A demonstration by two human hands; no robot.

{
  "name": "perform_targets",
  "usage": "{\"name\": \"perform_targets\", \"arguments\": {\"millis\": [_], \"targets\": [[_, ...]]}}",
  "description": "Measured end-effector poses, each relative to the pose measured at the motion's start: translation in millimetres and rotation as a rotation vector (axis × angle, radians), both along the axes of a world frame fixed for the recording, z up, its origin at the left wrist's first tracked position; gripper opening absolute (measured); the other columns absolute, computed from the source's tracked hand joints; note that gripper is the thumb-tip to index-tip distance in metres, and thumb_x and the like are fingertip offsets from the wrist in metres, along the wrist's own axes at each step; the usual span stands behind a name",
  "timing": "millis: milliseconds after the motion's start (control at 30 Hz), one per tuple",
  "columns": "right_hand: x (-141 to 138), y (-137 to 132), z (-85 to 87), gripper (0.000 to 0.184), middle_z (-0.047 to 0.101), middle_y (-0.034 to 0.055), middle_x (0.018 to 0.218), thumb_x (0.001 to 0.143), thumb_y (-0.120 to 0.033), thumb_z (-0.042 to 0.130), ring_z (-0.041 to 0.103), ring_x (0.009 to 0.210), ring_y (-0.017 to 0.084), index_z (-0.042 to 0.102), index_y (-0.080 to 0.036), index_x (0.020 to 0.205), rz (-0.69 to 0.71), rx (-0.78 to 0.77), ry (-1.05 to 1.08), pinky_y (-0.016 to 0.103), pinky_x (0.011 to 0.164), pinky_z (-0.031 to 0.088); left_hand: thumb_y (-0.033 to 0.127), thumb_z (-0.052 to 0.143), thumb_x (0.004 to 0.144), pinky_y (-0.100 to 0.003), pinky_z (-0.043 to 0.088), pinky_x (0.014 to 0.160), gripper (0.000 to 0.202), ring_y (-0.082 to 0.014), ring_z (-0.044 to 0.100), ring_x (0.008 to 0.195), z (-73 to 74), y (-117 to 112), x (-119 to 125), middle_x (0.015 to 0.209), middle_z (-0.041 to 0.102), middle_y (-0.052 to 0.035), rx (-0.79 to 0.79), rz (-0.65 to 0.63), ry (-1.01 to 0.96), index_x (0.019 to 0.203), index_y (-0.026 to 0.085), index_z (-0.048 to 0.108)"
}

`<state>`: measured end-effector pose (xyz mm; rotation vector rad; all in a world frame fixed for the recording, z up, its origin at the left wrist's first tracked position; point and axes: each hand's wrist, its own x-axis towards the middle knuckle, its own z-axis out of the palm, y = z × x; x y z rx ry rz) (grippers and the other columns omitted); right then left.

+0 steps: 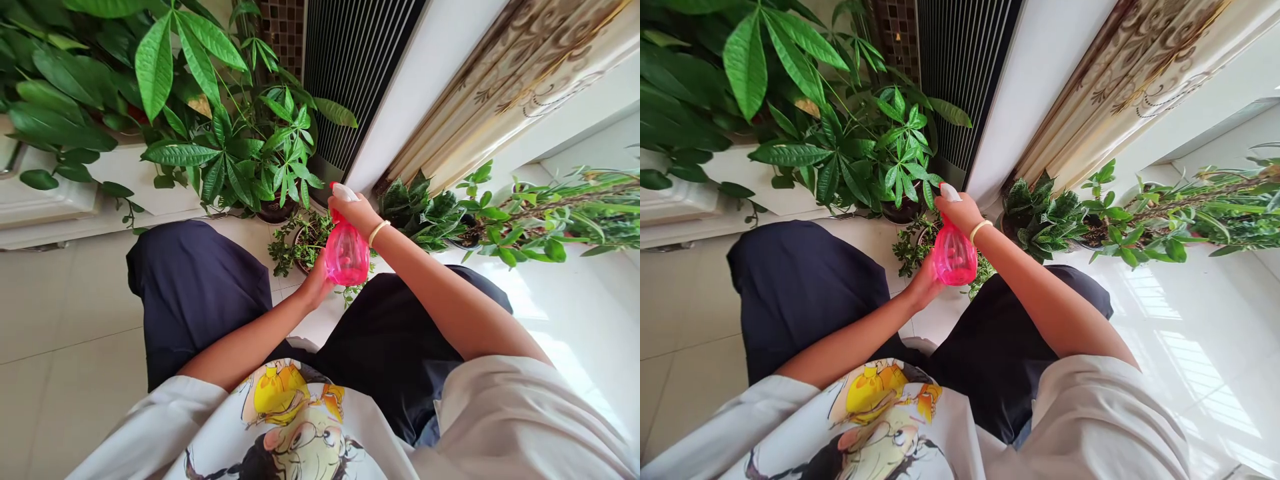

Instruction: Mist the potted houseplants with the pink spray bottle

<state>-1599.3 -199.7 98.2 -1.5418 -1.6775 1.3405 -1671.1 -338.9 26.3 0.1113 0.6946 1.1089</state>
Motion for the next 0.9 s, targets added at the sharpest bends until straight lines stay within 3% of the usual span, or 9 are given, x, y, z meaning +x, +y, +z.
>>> {"name": "perform_targets", "arguments": {"millis": [167, 267, 467, 600, 733, 900], "targets": [[-1, -4, 0.1, 0.006, 0.059, -0.0013, 0.060, 0.080, -0.026, 0.062, 0.056, 0.054, 0.014, 0.057, -0.022, 0.078, -0.075, -0.062, -0.021, 0.027, 0.057, 0.050, 0.057, 0.045, 0.101, -0.048, 0.045, 0.114, 0.050, -0.0288, 0.064, 0.126, -0.8, -4, 2, 0.127, 0.072, -0.0146, 0.025, -0.015, 0.020, 0.124, 0.017, 0.066], [0, -4, -2.9, 0.013, 0.057, -0.0001, 0.059, 0.078, -0.023, 0.060, 0.054, 0.054, 0.014, 0.054, -0.022, 0.068, -0.073, -0.037, -0.080, 0.028, 0.056, 0.051, 0.056, 0.043, 0.102, -0.047, 0.047, 0.112, 0.051, -0.0282, 0.065, 0.125, -2.7, -5, 3, 0.128, 0.071, -0.0150, 0.051, 0.010, 0.012, 0.125, 0.017, 0.066], [-5, -13, 14.2, 0.016, 0.056, -0.0020, 0.057, 0.079, -0.021, 0.060, 0.052, 0.053, 0.012, 0.054, -0.022, 0.065, 0.065, -0.089, -0.024, 0.025, 0.057, 0.049, 0.058, 0.043, 0.101, -0.047, 0.051, 0.108, 0.054, -0.0295, 0.064, 0.126, -1.4, -9, 9, 0.128, 0.071, -0.0148, 0.022, 0.017, -0.028, 0.132, 0.019, 0.064], [-16, -19, 24.1, 0.014, 0.059, -0.0031, 0.059, 0.081, -0.025, 0.062, 0.052, 0.058, 0.011, 0.057, -0.021, 0.068, 0.201, -0.092, 0.005, 0.022, 0.057, 0.046, 0.057, 0.040, 0.102, -0.044, 0.050, 0.109, 0.051, -0.0266, 0.062, 0.129, 7.4, -17, 14, 0.132, 0.070, -0.0092, 0.008, 0.094, -0.058, 0.136, 0.024, 0.062], [-29, -17, 21.7, 0.019, 0.060, -0.0022, 0.062, 0.084, -0.027, 0.062, 0.053, 0.060, 0.011, 0.056, -0.021, 0.067, 0.258, -0.048, -0.009, 0.024, 0.059, 0.045, 0.048, 0.033, 0.106, -0.041, 0.050, 0.109, 0.048, -0.0238, 0.062, 0.128, 14.4, -18, 10, 0.124, 0.072, -0.0088, -0.061, 0.230, -0.040, 0.132, 0.021, 0.062], [-42, -14, 18.5, 0.027, 0.056, -0.0021, 0.058, 0.089, -0.029, 0.056, 0.051, 0.054, 0.011, 0.053, -0.021, 0.063, 0.185, -0.002, -0.054, 0.026, 0.060, 0.046, 0.047, 0.036, 0.105, -0.043, 0.049, 0.110, 0.047, -0.0252, 0.063, 0.125, 15.8, -12, -7, 0.121, 0.073, -0.0103, -0.076, 0.296, -0.015, 0.133, 0.020, 0.062]]}}
